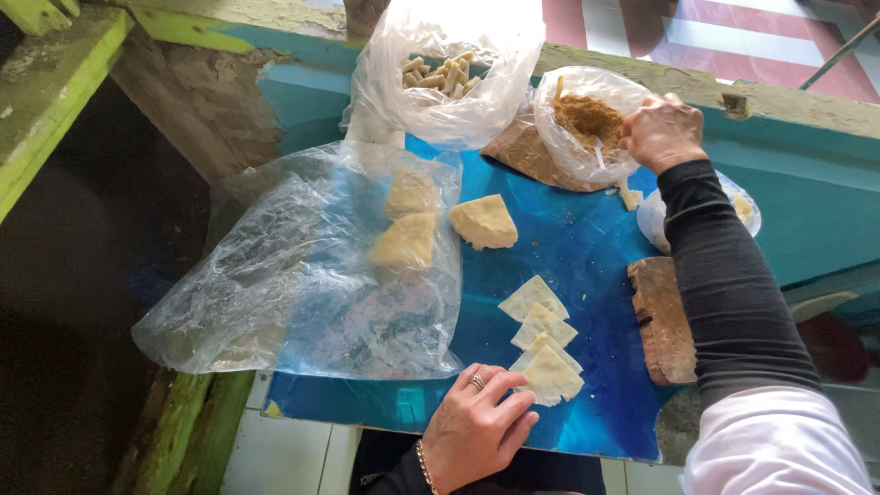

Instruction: The person sits at a small blue table and folds small square dough pieces, placing a spoonful of filling from a plastic container onto a dough square and pinching the dough closed around it, setting the folded pastries in a row on the table. They repeat this for successive dough squares, occasionally reaching into a bag of filling.

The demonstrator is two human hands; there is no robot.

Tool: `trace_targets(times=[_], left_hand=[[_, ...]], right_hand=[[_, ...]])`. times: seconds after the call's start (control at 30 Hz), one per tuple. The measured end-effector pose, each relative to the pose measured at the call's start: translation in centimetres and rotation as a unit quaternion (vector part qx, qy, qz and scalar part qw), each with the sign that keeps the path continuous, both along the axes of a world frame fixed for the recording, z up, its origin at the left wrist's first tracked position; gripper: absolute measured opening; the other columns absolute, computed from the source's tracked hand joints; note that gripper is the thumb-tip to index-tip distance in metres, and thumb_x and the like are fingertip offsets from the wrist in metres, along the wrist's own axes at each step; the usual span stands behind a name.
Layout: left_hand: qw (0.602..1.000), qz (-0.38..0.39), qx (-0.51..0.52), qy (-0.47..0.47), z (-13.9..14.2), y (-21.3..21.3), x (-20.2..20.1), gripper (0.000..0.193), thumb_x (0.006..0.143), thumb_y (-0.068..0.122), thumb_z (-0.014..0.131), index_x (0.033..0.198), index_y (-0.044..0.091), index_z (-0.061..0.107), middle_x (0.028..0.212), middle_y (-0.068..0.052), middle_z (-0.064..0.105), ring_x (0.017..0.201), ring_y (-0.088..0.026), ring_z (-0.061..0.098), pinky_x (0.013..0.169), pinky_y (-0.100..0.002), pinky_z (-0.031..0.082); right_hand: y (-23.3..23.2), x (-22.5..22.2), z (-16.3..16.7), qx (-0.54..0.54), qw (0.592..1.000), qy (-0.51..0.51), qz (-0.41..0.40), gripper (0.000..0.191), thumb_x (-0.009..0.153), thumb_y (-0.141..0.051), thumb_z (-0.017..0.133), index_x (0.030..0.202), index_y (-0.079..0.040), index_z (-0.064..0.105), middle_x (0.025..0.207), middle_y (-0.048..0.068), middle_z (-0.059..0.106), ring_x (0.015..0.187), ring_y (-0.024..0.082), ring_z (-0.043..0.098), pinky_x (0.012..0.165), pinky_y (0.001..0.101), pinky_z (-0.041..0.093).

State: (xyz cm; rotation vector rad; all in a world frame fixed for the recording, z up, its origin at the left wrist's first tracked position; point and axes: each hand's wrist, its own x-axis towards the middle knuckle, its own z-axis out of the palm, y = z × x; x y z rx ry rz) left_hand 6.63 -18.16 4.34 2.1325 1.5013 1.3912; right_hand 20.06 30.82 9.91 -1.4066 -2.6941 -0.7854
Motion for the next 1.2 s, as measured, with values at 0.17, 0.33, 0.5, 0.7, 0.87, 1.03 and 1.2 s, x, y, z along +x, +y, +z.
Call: trace_targets(times=[0.17, 0.33, 0.5, 0.7, 0.87, 1.03, 1.2], left_hand=[[1.000, -0.005, -0.010, -0.012, -0.2, -0.1, 0.0, 0.016, 0.095, 0.017, 0.073, 0.105, 0.006, 0.068, 0.117, -0.010, 0.067, 0.110, -0.031, 0.065, 0.101, -0.044, 0.048], [1.000, -0.010, -0.016, -0.012, -0.2, 0.1, 0.0, 0.018, 0.093, 0.017, 0.074, 0.105, 0.006, 0.068, 0.116, -0.011, 0.067, 0.109, -0.031, 0.065, 0.101, -0.045, 0.048], [1.000, -0.010, -0.016, -0.011, -0.3, 0.1, 0.0, 0.018, 0.093, 0.017, 0.074, 0.105, 0.006, 0.068, 0.116, -0.011, 0.066, 0.109, -0.031, 0.065, 0.101, -0.045, 0.048], [1.000, -0.008, -0.015, -0.003, -0.2, 0.2, 0.0, 0.017, 0.093, 0.017, 0.074, 0.105, 0.006, 0.068, 0.115, -0.009, 0.067, 0.109, -0.030, 0.066, 0.101, -0.045, 0.047], [1.000, -0.006, -0.015, -0.003, 0.1, 0.1, 0.0, 0.016, 0.094, 0.017, 0.073, 0.105, 0.007, 0.068, 0.116, -0.009, 0.068, 0.109, -0.030, 0.066, 0.101, -0.044, 0.048], [1.000, -0.003, -0.011, 0.001, 0.3, 0.1, 0.0, 0.015, 0.095, 0.017, 0.072, 0.104, 0.007, 0.068, 0.115, -0.010, 0.068, 0.109, -0.030, 0.066, 0.100, -0.043, 0.048], [1.000, 0.001, -0.003, 0.007, 0.5, 0.2, 0.1, 0.014, 0.094, 0.017, 0.072, 0.103, 0.006, 0.067, 0.114, -0.010, 0.068, 0.109, -0.029, 0.066, 0.099, -0.043, 0.048]], right_hand=[[0.8, -0.7, 0.9, -0.178, 0.979, -0.037, -0.087, 0.023, 0.085, -0.053, 0.078, 0.105, -0.041, 0.081, 0.106, -0.006, 0.077, 0.102, 0.024, 0.070, 0.092, 0.0412, 0.056], [0.6, -0.6, 1.2, -0.175, 0.980, 0.039, -0.091, 0.022, 0.092, -0.053, 0.072, 0.108, -0.041, 0.081, 0.103, -0.004, 0.078, 0.098, 0.026, 0.072, 0.087, 0.0457, 0.057], [-0.3, -1.2, -0.1, -0.222, 0.969, 0.044, -0.103, 0.036, 0.089, -0.062, 0.074, 0.097, -0.030, 0.087, 0.096, 0.001, 0.078, 0.098, 0.024, 0.071, 0.088, 0.0432, 0.052], [1.0, -1.8, -2.4, -0.106, 0.988, 0.064, -0.091, 0.020, 0.097, -0.041, 0.066, 0.106, -0.031, 0.081, 0.091, 0.007, 0.079, 0.085, 0.027, 0.075, 0.075, 0.0428, 0.057], [1.3, -1.0, -4.1, -0.108, 0.972, 0.209, 0.017, 0.021, 0.094, -0.027, 0.067, 0.102, -0.026, 0.086, 0.093, 0.008, 0.077, 0.083, 0.029, 0.071, 0.079, 0.0434, 0.055], [0.7, 2.4, -3.5, -0.196, 0.900, 0.388, 0.043, 0.016, 0.097, -0.021, 0.069, 0.100, -0.012, 0.081, 0.081, 0.008, 0.075, 0.074, 0.020, 0.073, 0.073, 0.0344, 0.058], [-0.6, 3.7, -3.8, -0.177, 0.873, 0.452, 0.042, 0.014, 0.097, -0.016, 0.070, 0.100, -0.008, 0.081, 0.078, 0.008, 0.075, 0.071, 0.016, 0.072, 0.068, 0.0305, 0.056]])
